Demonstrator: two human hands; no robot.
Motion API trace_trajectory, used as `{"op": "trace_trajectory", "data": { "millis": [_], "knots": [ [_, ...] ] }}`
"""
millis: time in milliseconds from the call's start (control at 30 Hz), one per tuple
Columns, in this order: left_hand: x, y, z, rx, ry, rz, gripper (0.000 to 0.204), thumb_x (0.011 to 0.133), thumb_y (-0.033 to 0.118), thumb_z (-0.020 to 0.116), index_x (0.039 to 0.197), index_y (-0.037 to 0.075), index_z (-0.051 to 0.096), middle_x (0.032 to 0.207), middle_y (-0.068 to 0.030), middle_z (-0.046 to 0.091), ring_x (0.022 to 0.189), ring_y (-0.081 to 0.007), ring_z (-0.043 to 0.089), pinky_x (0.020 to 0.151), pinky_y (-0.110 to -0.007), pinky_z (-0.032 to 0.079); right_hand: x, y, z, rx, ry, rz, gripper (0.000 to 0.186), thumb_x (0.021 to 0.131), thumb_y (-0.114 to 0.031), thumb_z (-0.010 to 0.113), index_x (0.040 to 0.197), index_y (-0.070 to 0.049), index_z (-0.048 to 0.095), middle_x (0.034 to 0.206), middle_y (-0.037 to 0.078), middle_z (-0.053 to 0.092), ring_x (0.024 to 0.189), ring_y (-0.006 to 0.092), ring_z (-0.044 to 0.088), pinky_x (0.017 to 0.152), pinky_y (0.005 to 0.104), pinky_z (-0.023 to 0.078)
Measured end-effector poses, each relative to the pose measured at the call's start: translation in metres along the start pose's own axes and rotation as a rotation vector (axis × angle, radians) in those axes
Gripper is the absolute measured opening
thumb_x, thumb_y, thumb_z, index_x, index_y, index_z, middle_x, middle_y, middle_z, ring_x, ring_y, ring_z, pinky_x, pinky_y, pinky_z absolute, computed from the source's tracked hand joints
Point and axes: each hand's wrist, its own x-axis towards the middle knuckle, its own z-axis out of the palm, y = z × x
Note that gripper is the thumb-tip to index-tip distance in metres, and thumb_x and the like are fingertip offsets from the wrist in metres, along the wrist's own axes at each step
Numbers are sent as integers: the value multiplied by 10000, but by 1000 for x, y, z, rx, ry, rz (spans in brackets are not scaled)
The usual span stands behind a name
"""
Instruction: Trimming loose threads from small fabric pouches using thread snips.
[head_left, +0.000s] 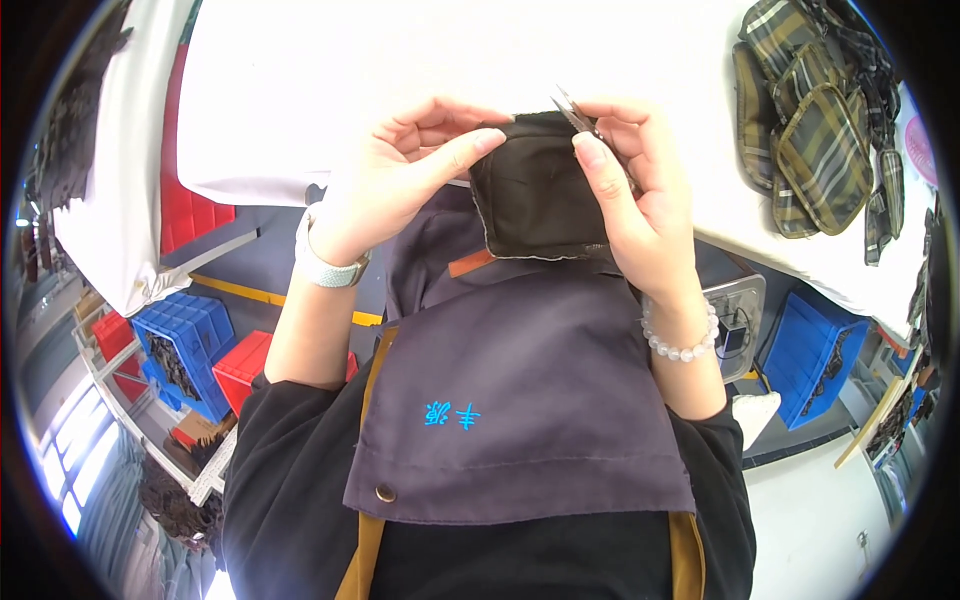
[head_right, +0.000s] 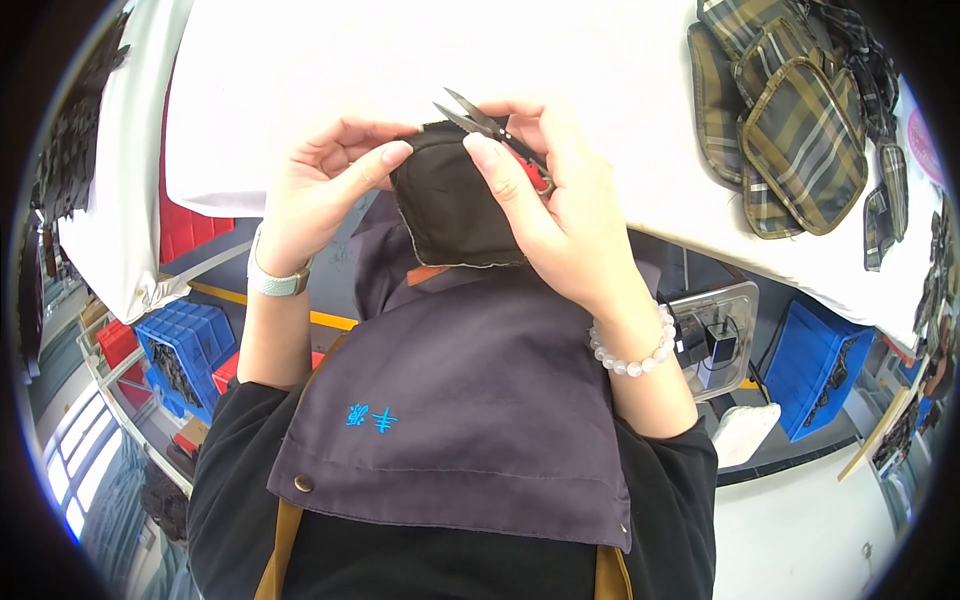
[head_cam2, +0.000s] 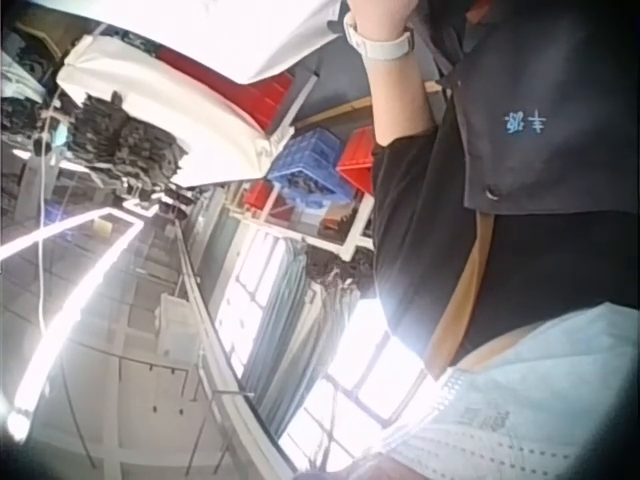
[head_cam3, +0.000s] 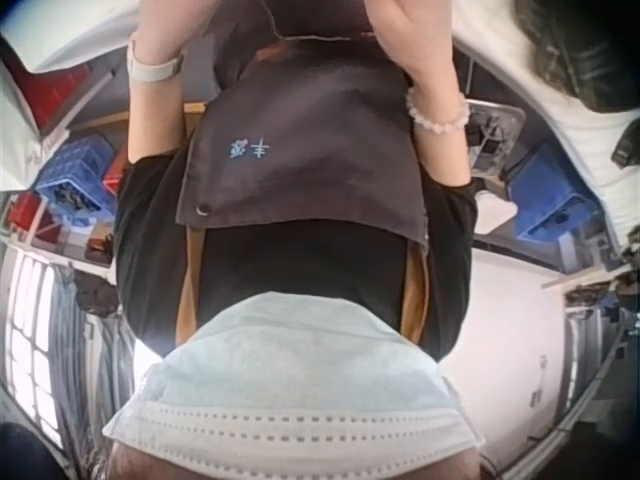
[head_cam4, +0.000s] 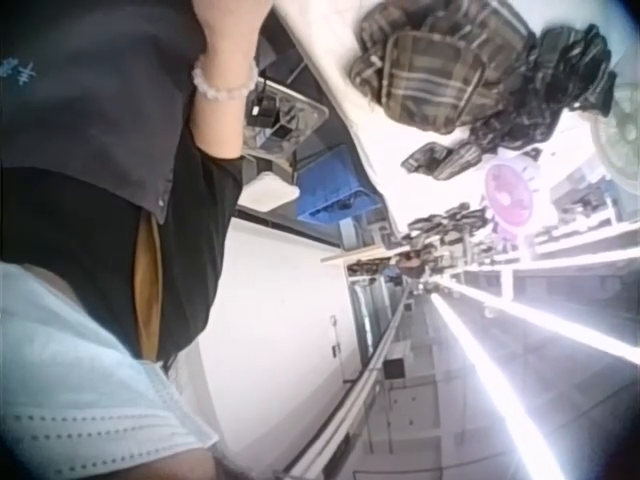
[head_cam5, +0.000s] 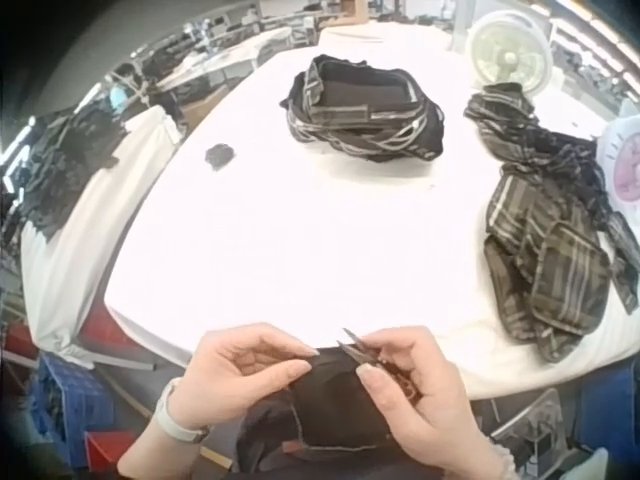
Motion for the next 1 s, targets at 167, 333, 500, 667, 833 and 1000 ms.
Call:
{"op": "trace_trajectory", "data": {
  "millis": [167, 333, 500, 667, 833, 1000],
  "knots": [
    [4, 3, -6, -11, -79, -152, 175, 962, 48, 663, 1126, -8, 644, 1043, -84, 709, 953, -127, 699, 783, -259, 601, -3, 3, 0, -162, 34, -115, 229, 911, -106, 737, 1084, 3, 633, 894, 92, 715, 823, 154, 696, 714, 265, 528],
    [8, 1, -2, -64, -119, -251, 95, 975, 56, 644, 1045, 1, 611, 1091, -66, 664, 955, -125, 698, 775, -248, 603, -8, 4, -2, -374, 25, -178, 191, 867, -96, 762, 989, -4, 647, 864, 117, 716, 749, 214, 707, 654, 287, 537],
    [8, -10, 9, 146, 37, 70, 86, 982, 107, 653, 1002, 47, 595, 932, 4, 654, 809, -70, 649, 666, -209, 516, -14, 0, -2, -394, -30, -54, 177, 854, -91, 765, 959, -12, 646, 850, 97, 712, 756, 227, 691, 667, 315, 536],
    [10, -14, 13, 200, 19, 104, 40, 994, -6, 588, 1021, 2, 559, 1115, -49, 566, 898, -59, 613, 721, -180, 521, -16, 3, -2, -364, -12, -77, 174, 840, -81, 770, 951, -17, 651, 853, 87, 709, 781, 230, 682, 692, 332, 533],
    [8, -18, 16, 111, 37, 158, 62, 993, -26, 578, 1045, 1, 559, 1154, -59, 551, 907, -62, 611, 747, -185, 499, -16, 4, -1, -348, 3, -67, 180, 837, -77, 771, 959, -14, 654, 856, 89, 707, 767, 232, 681, 697, 329, 531],
    [9, -17, 18, 106, 77, 192, 85, 961, 64, 667, 1008, 31, 605, 1192, -53, 541, 791, -64, 640, 714, -210, 502, -15, 5, -1, -367, 8, -83, 178, 837, -73, 769, 958, -14, 653, 852, 92, 707, 758, 240, 678, 696, 334, 530]
  ]
}}
